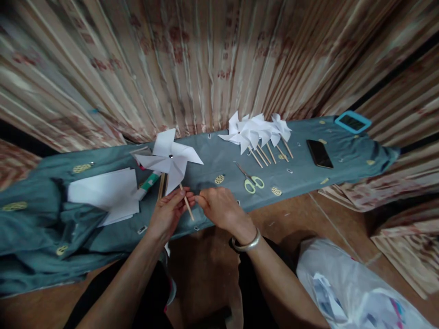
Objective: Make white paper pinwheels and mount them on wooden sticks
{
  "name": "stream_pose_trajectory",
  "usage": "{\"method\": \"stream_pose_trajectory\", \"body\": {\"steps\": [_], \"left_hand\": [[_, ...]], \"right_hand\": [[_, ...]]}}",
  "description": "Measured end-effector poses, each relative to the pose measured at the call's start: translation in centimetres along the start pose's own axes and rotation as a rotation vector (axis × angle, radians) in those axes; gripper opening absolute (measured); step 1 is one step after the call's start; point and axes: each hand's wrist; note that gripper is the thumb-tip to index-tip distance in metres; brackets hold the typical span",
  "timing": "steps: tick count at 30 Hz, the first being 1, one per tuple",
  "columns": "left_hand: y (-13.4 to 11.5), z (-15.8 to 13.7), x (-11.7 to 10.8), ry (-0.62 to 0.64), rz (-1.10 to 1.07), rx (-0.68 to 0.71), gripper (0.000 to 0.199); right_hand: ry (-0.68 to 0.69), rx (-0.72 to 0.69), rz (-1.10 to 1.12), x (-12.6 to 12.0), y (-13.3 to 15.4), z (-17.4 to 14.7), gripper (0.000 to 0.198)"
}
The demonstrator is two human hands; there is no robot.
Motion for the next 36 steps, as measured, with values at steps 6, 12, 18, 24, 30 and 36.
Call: {"method": "stream_pose_trajectory", "body": {"steps": [6,12,18,24,30,36], "left_hand": [[0.4,0.2,-0.3,0.008,0.025,-0.008,0.032],[1.7,-0.5,-0.4,0.061,0.081,-0.126,0.036],[1.9,-0.4,-0.3,0.069,0.091,-0.126,0.034],[2.8,-0.8,-0.2,0.102,0.140,-0.209,0.034],[3.3,-0.9,-0.2,0.117,0.164,-0.252,0.033],[3.3,-0.8,-0.2,0.105,0.185,-0.230,0.034]], "right_hand": [[-0.189,0.162,0.524,3.2,-2.3,-0.4,0.030],[-0.528,0.390,0.770,4.2,-5.9,1.1,0.046],[-0.388,0.381,0.817,4.3,-6.2,-0.3,0.037],[-0.549,0.391,0.780,3.6,-8.2,0.7,0.052],[-0.424,0.378,0.881,3.8,-9.3,2.0,0.053],[-0.397,0.446,0.925,4.1,-8.5,2.0,0.044]]}}
Point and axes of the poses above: each hand's wrist, its own z-axis towards the middle knuckle, its own x-axis out of the palm, y = z × x, and after that the axes turned 14 degrees about -z, right-handed
